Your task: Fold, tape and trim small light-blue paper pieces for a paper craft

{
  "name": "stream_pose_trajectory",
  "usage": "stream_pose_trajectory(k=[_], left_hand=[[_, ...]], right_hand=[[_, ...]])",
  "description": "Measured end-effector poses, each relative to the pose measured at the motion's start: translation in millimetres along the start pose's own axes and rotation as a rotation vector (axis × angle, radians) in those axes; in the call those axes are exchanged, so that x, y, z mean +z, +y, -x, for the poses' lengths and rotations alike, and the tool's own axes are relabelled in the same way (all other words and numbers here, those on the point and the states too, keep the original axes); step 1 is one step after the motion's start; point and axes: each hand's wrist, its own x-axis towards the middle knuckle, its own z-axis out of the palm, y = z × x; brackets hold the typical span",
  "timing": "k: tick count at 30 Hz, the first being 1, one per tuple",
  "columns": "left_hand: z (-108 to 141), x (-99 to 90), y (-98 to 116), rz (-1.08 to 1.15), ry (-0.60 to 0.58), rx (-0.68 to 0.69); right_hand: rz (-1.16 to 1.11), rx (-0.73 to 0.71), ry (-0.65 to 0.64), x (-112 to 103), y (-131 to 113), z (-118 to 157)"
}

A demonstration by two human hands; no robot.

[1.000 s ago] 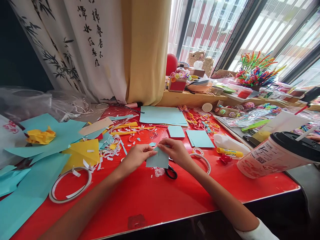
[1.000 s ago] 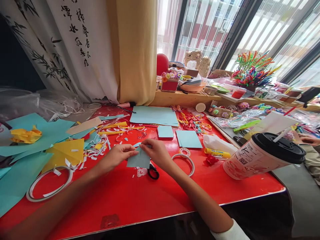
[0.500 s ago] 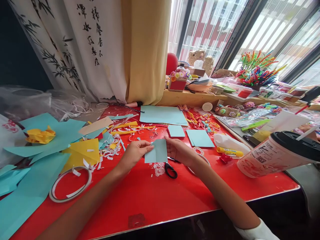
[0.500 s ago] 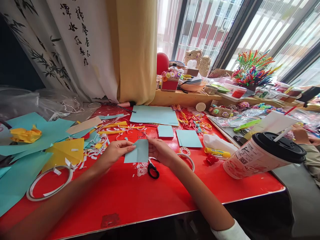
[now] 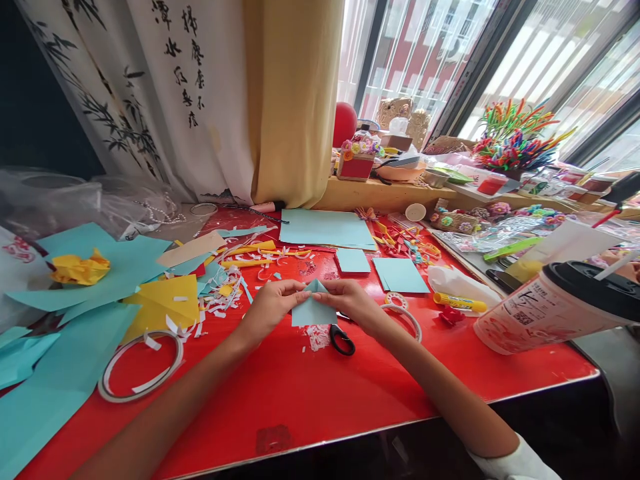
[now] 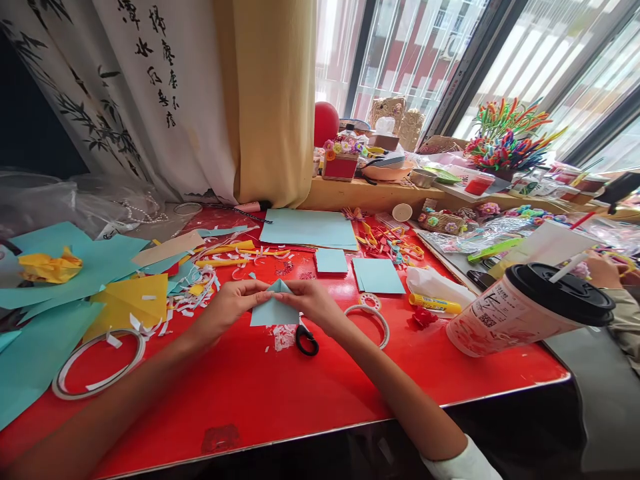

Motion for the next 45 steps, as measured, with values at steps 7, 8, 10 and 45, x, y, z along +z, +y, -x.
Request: stream_pose_trajectory(k=[7,8,10,45], left_hand=[[1.0,-2.2,1.7,-0.010,0.025,0.019],[1.1,-2.6,2.1,-0.016,0.026,0.021],[0.7,-3.1,2.2,-0.032,0.029,0.028],[0.3,-0.1,2.1,-0.217,-0.011,0.021]], right_hand=[[0.017,0.005,-0.001,1.6,-11.9,5.8],[-0.030,0.041,-0.004,1.1,-13.9,7.0],[-0.133,0.095,-0.019,-0.5,-15.5,7.3],[-0.019,0.095,-0.057,-6.6,-0.2,-2.6]])
